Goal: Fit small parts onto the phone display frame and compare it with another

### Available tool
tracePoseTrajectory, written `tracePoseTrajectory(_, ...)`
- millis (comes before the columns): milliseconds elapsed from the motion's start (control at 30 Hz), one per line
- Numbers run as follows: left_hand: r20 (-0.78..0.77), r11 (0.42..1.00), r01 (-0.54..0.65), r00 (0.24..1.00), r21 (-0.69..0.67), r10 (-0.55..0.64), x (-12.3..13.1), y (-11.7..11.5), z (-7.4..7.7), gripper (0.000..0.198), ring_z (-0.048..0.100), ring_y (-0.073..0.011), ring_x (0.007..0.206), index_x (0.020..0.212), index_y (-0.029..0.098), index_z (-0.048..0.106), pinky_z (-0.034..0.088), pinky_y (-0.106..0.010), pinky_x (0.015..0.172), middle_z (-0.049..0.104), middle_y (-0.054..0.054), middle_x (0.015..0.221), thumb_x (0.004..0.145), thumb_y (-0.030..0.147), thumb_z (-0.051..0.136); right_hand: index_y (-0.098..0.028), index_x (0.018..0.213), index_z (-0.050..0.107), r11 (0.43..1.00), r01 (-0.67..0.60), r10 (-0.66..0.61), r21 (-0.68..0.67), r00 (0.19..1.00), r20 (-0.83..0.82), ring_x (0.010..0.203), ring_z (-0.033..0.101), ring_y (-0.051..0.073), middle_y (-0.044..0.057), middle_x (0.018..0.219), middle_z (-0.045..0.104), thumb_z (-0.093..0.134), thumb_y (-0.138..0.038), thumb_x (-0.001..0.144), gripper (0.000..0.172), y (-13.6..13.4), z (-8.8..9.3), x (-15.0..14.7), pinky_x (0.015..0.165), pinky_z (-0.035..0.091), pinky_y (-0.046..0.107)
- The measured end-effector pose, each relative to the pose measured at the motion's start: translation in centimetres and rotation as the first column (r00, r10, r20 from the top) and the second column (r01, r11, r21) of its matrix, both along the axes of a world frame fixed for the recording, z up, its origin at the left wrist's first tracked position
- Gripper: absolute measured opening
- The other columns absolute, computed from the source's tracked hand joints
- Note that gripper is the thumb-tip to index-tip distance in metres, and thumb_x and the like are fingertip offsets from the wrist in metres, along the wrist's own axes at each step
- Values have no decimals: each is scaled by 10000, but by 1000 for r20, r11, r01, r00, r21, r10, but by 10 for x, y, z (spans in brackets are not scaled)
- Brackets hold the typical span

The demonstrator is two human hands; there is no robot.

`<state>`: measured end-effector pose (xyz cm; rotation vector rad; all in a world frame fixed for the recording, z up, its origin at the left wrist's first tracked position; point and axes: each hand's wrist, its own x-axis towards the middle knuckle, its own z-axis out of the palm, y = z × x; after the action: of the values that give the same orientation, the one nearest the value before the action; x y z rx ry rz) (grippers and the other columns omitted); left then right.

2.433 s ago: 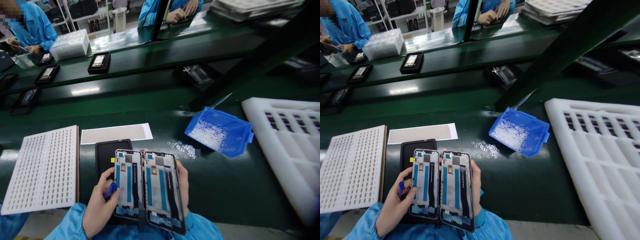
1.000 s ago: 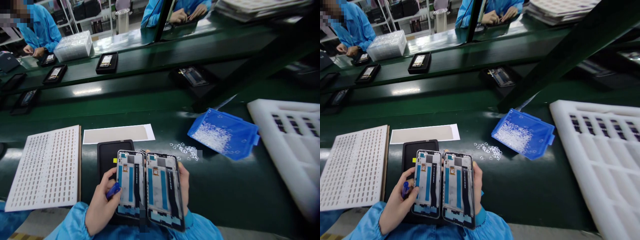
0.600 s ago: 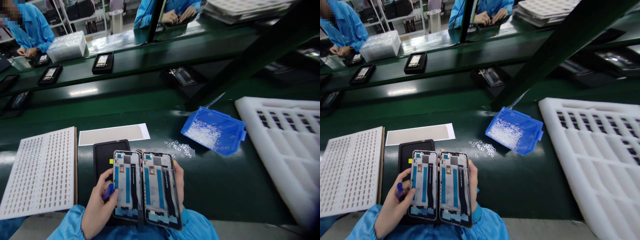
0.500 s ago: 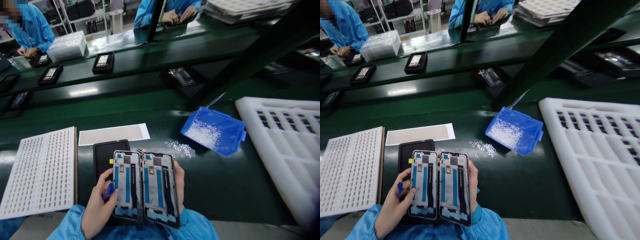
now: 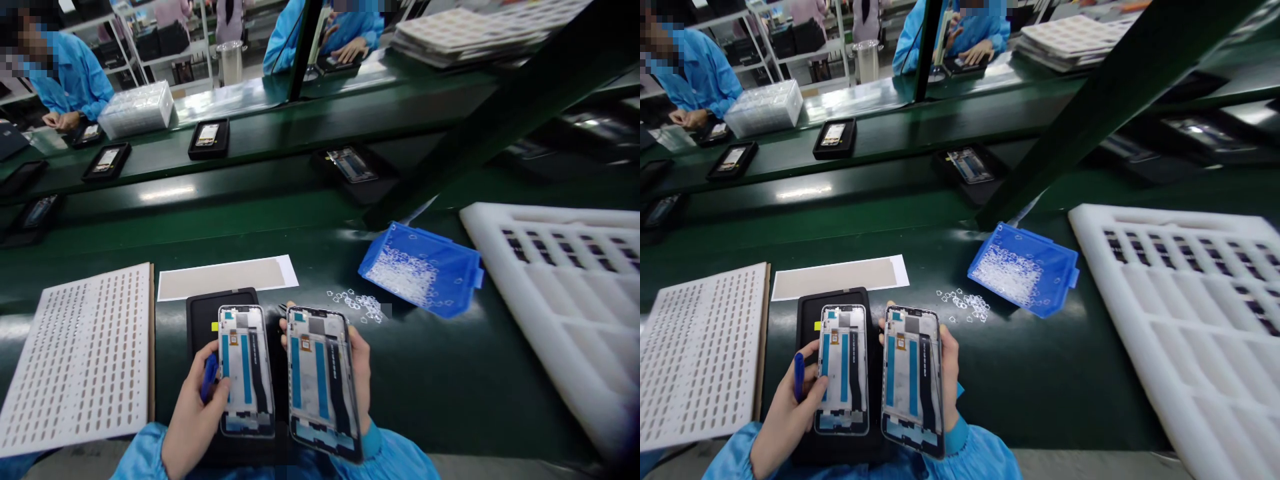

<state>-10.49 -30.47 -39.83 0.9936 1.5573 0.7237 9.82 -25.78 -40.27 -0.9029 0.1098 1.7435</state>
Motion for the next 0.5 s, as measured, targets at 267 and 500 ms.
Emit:
tracePoseTrajectory(267,-181,985,157,969,-64,-166,-16,-4,-7,632,586,-117,493,1480,216,294,491,-230,492,665,-84,1065,930,471,472,-182,1005,741,1000,15,-15,1,1000,-4,595,631,180,64,857,727,675,-594,708,512,4,4,4,510,531,251)
tracePoseTrajectory(500,-671,752,521,728,405,-143,-11,-12,10,380,711,-181,826,1282,335,602,568,-236,688,648,-75,1248,905,314,553,-149,956,745,998,-40,40,41,999,20,667,675,221,98,880,734,617,-651,730,565,11,14,-7,606,567,299)
